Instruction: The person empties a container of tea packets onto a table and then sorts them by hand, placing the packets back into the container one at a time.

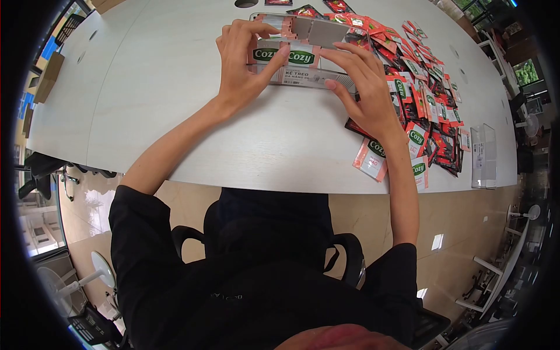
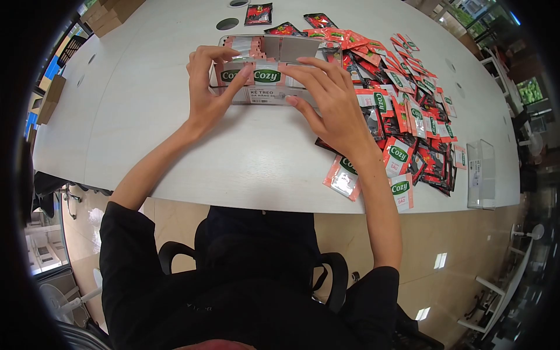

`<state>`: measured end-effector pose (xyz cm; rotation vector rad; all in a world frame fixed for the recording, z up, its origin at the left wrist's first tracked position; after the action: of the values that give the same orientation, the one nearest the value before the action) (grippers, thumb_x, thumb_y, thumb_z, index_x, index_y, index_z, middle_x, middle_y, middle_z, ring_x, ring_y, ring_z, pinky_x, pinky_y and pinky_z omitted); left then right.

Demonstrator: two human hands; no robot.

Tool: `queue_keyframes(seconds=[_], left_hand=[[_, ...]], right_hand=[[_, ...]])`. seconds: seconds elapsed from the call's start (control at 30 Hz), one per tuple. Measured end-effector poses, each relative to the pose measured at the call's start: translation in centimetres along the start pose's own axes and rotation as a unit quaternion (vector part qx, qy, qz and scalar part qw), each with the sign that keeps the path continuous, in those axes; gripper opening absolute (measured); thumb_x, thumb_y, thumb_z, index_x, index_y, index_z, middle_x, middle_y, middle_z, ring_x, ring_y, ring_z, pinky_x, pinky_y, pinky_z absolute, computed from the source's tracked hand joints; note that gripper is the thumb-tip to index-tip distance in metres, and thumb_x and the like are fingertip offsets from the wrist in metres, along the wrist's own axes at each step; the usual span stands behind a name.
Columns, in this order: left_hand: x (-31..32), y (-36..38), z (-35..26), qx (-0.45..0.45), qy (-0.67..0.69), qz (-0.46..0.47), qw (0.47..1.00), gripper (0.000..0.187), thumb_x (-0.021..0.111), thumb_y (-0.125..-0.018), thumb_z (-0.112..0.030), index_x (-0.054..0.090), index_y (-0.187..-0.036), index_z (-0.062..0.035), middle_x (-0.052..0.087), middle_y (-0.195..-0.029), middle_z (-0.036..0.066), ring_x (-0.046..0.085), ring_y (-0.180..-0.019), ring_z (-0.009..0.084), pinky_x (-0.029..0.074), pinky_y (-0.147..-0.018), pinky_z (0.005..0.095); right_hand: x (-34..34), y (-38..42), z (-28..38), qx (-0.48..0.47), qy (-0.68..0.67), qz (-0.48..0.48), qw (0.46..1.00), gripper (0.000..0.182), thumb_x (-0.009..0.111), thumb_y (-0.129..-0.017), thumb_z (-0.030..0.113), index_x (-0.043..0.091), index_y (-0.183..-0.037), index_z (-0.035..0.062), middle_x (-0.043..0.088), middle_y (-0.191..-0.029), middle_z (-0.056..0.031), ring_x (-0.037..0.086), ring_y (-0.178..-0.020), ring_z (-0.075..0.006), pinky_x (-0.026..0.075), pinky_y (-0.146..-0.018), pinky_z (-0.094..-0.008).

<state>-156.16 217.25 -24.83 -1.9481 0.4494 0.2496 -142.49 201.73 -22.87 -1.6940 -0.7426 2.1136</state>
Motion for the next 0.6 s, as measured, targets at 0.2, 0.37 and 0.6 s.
queue_keyframes(seconds=[0.2, 0.37, 0.6], left_hand=[[0.0, 0.3, 0.5, -0.016, 0.041, -0.019, 0.999, 0.023, 0.07, -0.086, -0.015, 0.057, -0.105, -0.0096, 0.054, -0.096, 0.0, 0.046, -0.082, 0.0146, 0.029, -0.087, 0.0351], [-0.2, 0.2, 0.0, -0.007, 0.041, -0.022, 0.999, 0.019, 0.063, -0.093, -0.012, 0.056, -0.109, -0.006, 0.054, -0.097, 0.002, 0.048, -0.083, 0.0127, 0.034, -0.086, 0.0298], [-0.4, 0.6, 1.5, -0.071, 0.109, -0.059, 0.99, 0.024, 0.06, -0.094, -0.015, 0.053, -0.113, -0.0036, 0.053, -0.105, 0.005, 0.048, -0.093, 0.0151, 0.035, -0.088, 0.0316]], right_hand=[[0.6, 0.4, -0.4, 0.041, -0.002, -0.003, 0.999, 0.037, 0.064, -0.091, 0.023, 0.06, -0.127, 0.012, 0.059, -0.127, -0.0094, 0.049, -0.123, -0.0269, 0.034, -0.106, -0.043], [0.7, 0.0, 0.9, 0.005, -0.013, 0.027, 1.0, 0.038, 0.062, -0.092, 0.026, 0.06, -0.127, 0.0117, 0.06, -0.127, -0.0088, 0.047, -0.124, -0.026, 0.034, -0.105, -0.0414], [1.0, -0.2, 1.4, -0.034, 0.017, 0.031, 0.999, 0.039, 0.062, -0.091, 0.028, 0.059, -0.126, 0.0106, 0.061, -0.125, -0.0058, 0.048, -0.125, -0.0243, 0.034, -0.106, -0.042]])
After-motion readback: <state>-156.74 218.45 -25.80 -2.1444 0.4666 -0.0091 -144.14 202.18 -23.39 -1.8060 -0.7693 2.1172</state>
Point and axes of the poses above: each hand's wrist, its own y-axis away from the middle knuckle, its own x-axis out of the palm, z = x × y, the point moved 6 cm from there along -y, towards the middle knuckle
